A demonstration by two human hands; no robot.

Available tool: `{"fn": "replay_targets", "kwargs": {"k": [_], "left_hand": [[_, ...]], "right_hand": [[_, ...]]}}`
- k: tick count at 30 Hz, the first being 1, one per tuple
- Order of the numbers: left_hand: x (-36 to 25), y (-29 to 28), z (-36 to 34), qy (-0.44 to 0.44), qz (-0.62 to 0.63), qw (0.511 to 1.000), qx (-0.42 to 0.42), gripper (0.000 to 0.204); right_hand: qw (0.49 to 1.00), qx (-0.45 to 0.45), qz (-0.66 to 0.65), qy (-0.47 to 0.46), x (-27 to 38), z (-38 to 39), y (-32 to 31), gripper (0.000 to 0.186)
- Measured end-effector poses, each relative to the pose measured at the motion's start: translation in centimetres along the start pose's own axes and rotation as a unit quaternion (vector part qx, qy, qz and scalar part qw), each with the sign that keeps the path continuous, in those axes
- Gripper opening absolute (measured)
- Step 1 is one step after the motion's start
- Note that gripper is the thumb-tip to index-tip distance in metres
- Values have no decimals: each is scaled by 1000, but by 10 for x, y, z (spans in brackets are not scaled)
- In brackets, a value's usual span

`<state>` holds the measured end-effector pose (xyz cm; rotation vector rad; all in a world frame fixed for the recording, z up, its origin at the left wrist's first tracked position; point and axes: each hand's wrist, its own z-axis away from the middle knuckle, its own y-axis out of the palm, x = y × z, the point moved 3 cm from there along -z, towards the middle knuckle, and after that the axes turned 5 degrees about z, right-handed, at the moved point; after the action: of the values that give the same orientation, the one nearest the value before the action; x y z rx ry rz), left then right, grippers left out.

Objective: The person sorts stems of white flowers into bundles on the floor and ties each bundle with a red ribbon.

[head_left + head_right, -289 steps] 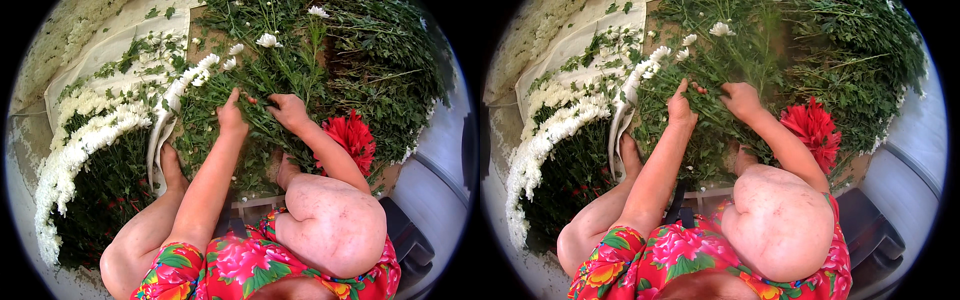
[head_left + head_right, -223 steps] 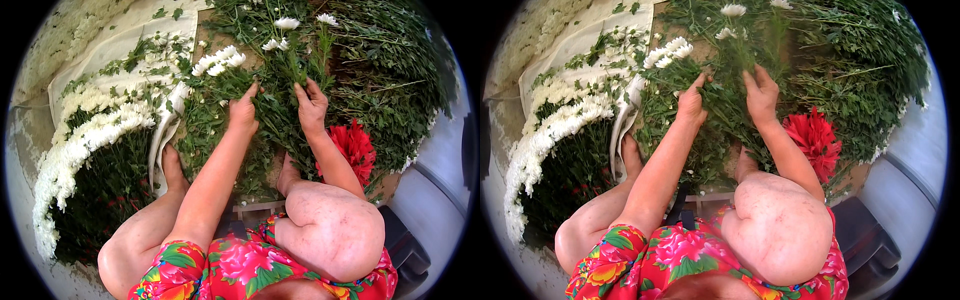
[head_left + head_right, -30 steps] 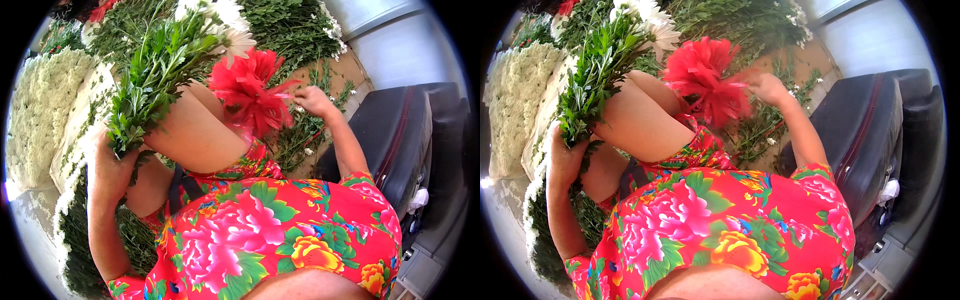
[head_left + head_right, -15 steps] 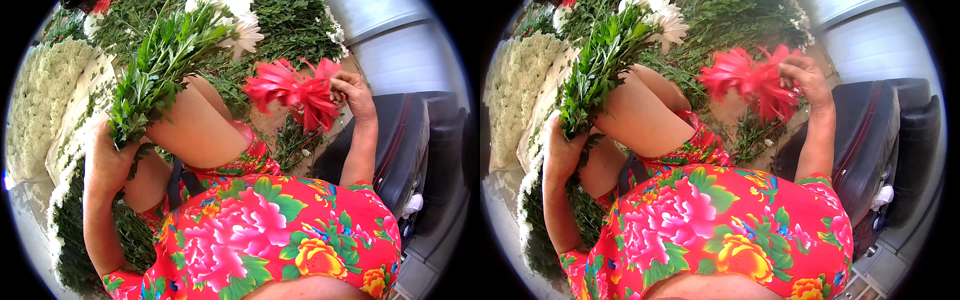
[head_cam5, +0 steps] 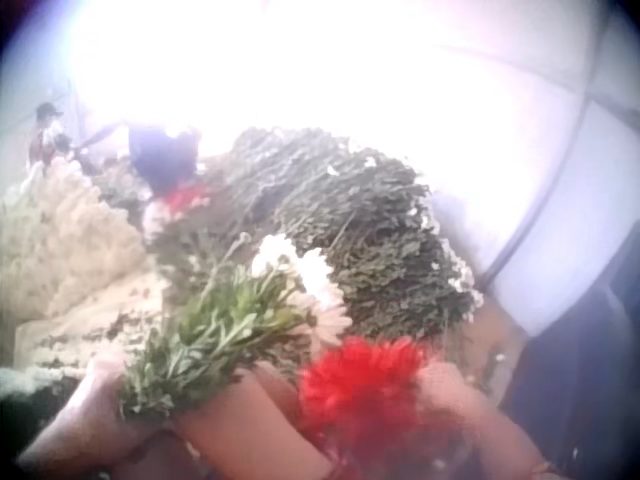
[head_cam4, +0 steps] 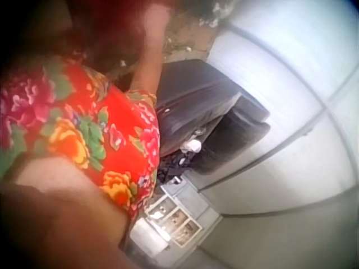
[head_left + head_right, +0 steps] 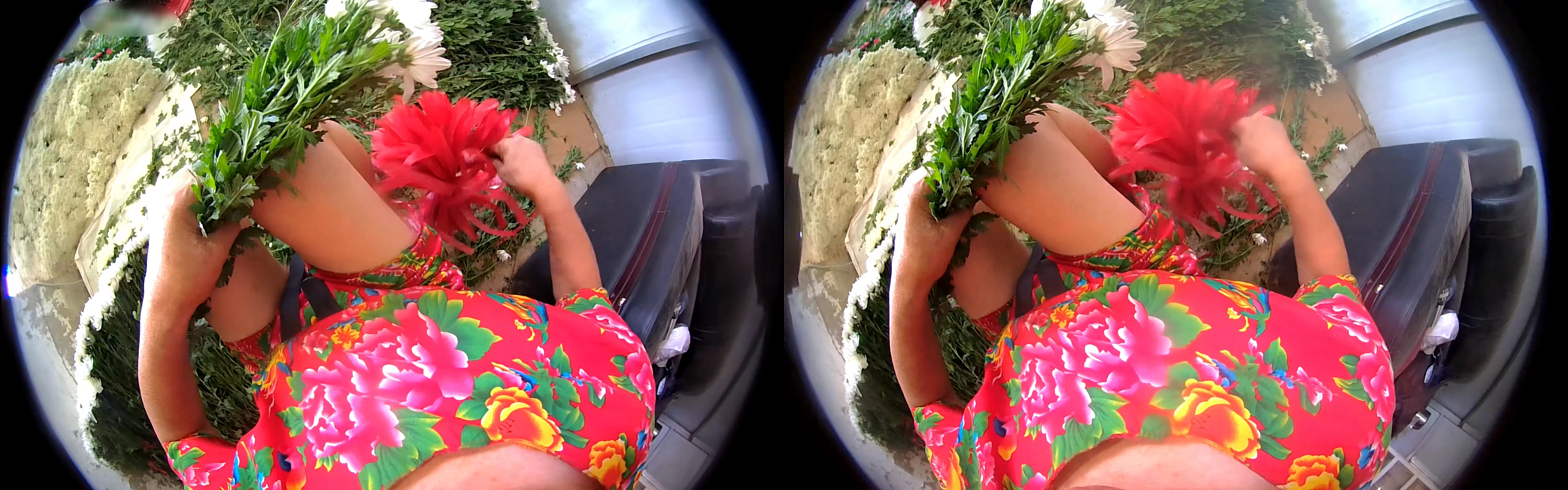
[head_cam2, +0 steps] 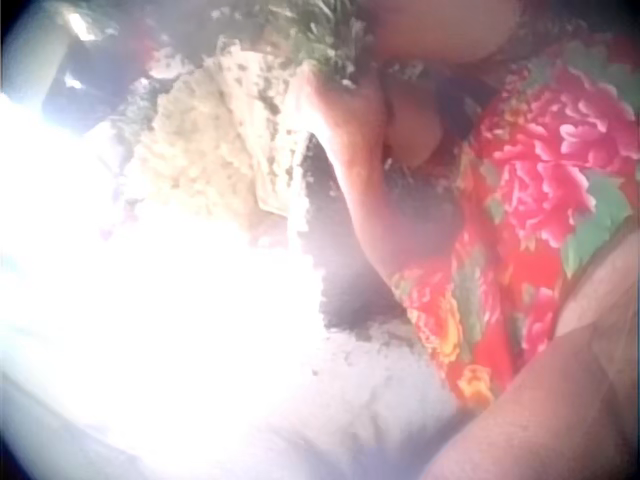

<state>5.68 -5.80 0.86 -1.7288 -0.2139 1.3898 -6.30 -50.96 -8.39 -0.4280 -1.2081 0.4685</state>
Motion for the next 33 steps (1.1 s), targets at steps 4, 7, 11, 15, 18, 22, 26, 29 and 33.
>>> {"fn": "replay_targets", "kwargs": {"k": [4,7,11,15,18,22,26,29,33], "left_hand": [[-5,-9,3,11,-34,999,8,28],[-11,-15,7,-193,85,978,9,23],[3,-34,8,-172,223,959,-30,26],[-13,-56,12,-174,215,961,-19,25],[-14,-60,23,-172,228,957,-56,29],[-3,-66,34,-190,222,956,-32,32],[2,-66,32,-178,238,954,-30,32],[5,-70,41,-216,245,944,-49,33],[3,-74,39,-250,269,929,-51,35]], "right_hand": [[966,-56,-210,-142,58,28,-26,17],[913,-164,-277,-251,89,35,-52,18],[932,-234,-209,-181,91,25,-57,18],[971,-183,-75,-133,113,24,-57,22],[970,-207,5,-126,122,15,-65,22],[901,-100,-277,-318,127,24,-66,26],[958,-140,249,-38,73,-29,-51,23],[911,-277,-149,-268,97,21,-97,24],[834,-305,-197,-414,147,56,-145,22]]}}
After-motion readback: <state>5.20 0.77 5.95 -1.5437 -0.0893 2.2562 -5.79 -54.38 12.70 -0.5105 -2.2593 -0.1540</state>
